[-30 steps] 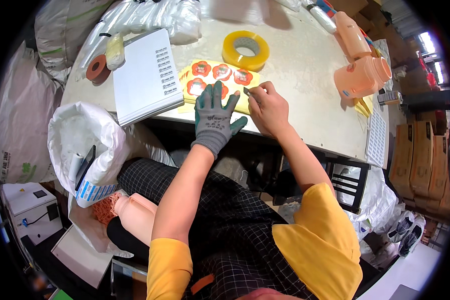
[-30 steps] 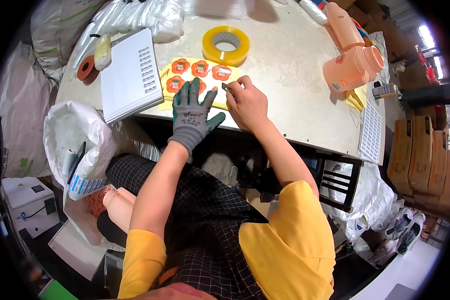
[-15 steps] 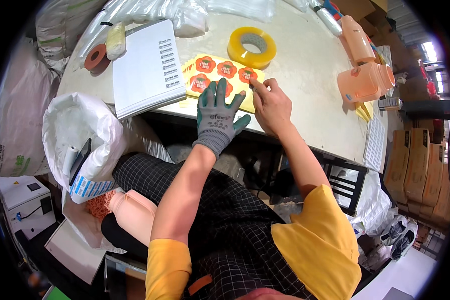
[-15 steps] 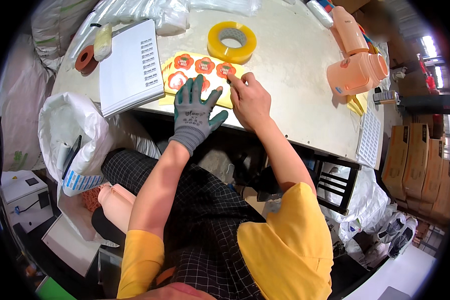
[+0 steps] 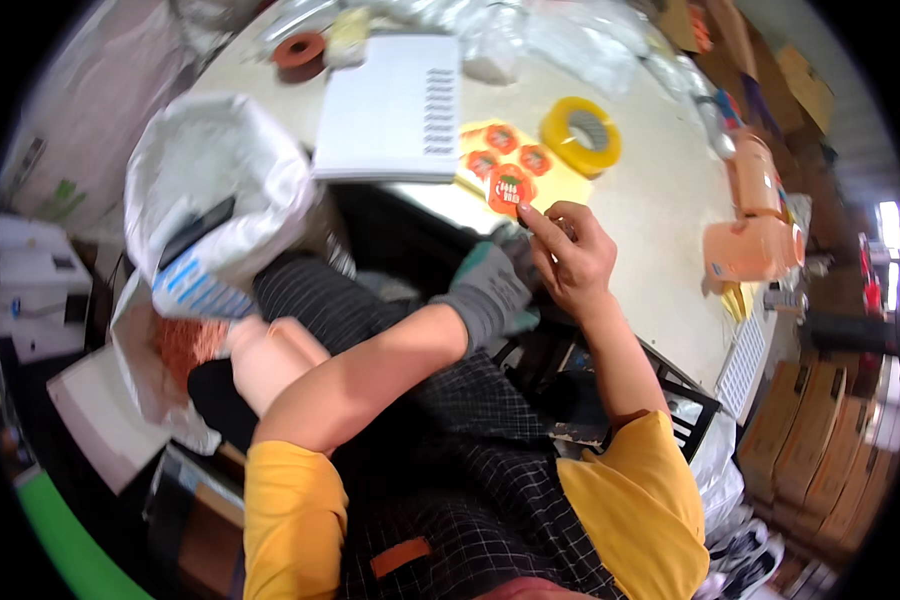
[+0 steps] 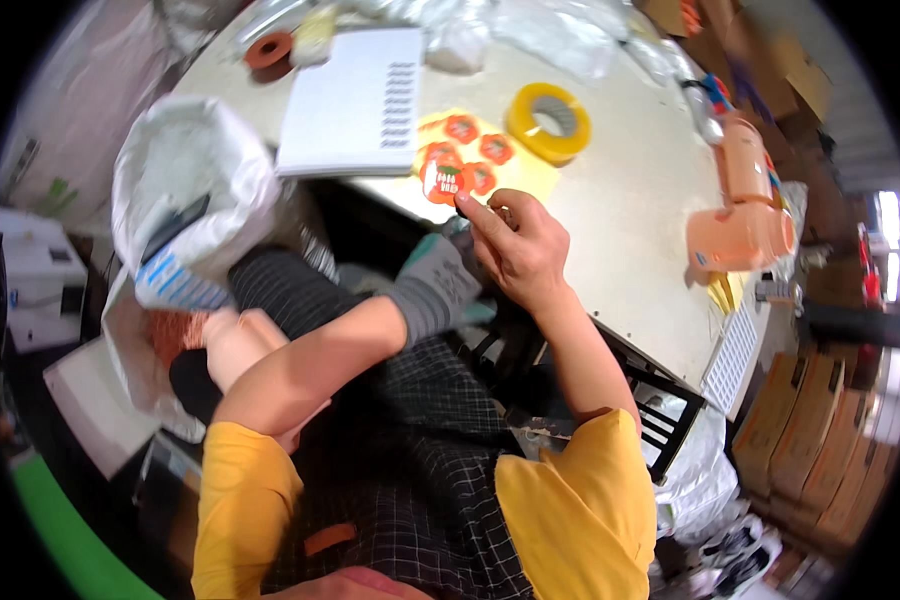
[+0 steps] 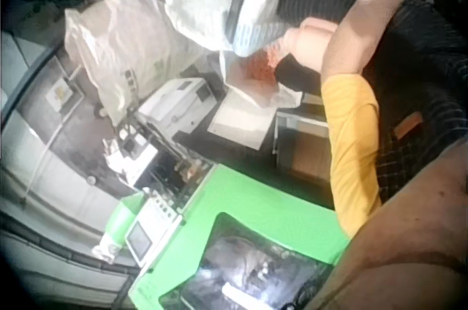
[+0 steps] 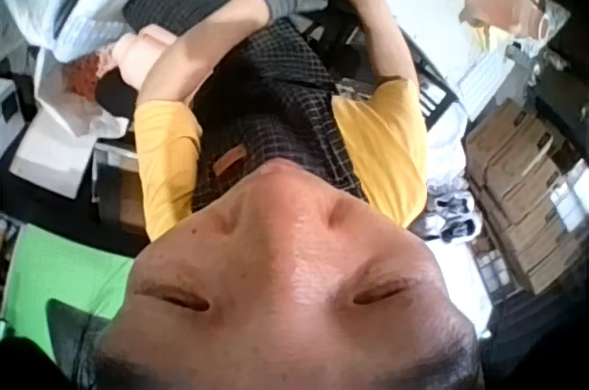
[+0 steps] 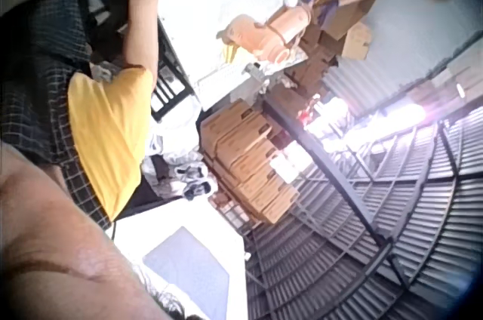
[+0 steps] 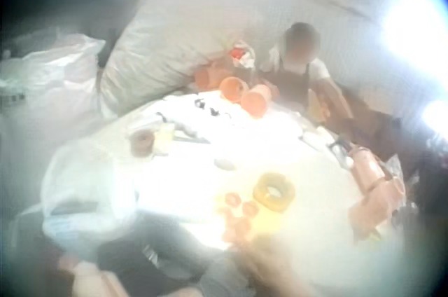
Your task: The person labels thermos flask bodies, inserts a component into the opening, and applies adhesive strips by hand.
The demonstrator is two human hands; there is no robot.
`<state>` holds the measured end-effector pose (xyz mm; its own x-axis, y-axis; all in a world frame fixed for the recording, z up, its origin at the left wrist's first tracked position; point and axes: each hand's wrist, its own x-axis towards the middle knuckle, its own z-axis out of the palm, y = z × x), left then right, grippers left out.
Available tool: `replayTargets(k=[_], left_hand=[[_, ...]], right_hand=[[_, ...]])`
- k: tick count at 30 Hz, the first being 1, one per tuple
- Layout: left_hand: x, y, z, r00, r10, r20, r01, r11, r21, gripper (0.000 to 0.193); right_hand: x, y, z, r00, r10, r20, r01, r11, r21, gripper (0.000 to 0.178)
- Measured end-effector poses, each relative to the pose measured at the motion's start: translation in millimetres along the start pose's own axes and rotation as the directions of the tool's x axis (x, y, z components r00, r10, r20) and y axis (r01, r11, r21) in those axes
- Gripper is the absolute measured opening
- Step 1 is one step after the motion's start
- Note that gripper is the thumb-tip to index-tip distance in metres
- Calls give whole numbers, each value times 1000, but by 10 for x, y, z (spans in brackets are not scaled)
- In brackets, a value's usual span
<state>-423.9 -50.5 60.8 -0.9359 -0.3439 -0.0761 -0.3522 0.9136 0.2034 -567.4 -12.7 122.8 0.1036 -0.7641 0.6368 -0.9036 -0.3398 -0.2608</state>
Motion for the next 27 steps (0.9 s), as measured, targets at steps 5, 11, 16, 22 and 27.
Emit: replayTargets(k=[5, 11, 16, 22, 27], left_hand=[[-1495, 504, -316, 997, -26, -71, 20, 997, -72, 64], [-2825, 752, -131, 581, -621, -525, 456, 784, -422, 53], [-3481, 1020, 289, 131, -802, -583, 788, 441, -430, 90], [-3372, 994, 718, 20, -834, -552, 678, 417, -605, 103], [-3409, 1020, 879, -2, -823, -568, 606, 451, -655, 106]], right_hand=[[22, -514, 398, 972, -224, 77, 200, 950, 238, 55], [-60, -1267, 850, 875, -440, 203, 287, 808, 515, 55], [-32, -1998, 1122, 754, -647, 112, 430, 616, 660, 51], [85, -2327, 1220, 579, -800, 155, 566, 532, 630, 51], [88, -2444, 1211, 493, -838, 233, 619, 526, 583, 53]])
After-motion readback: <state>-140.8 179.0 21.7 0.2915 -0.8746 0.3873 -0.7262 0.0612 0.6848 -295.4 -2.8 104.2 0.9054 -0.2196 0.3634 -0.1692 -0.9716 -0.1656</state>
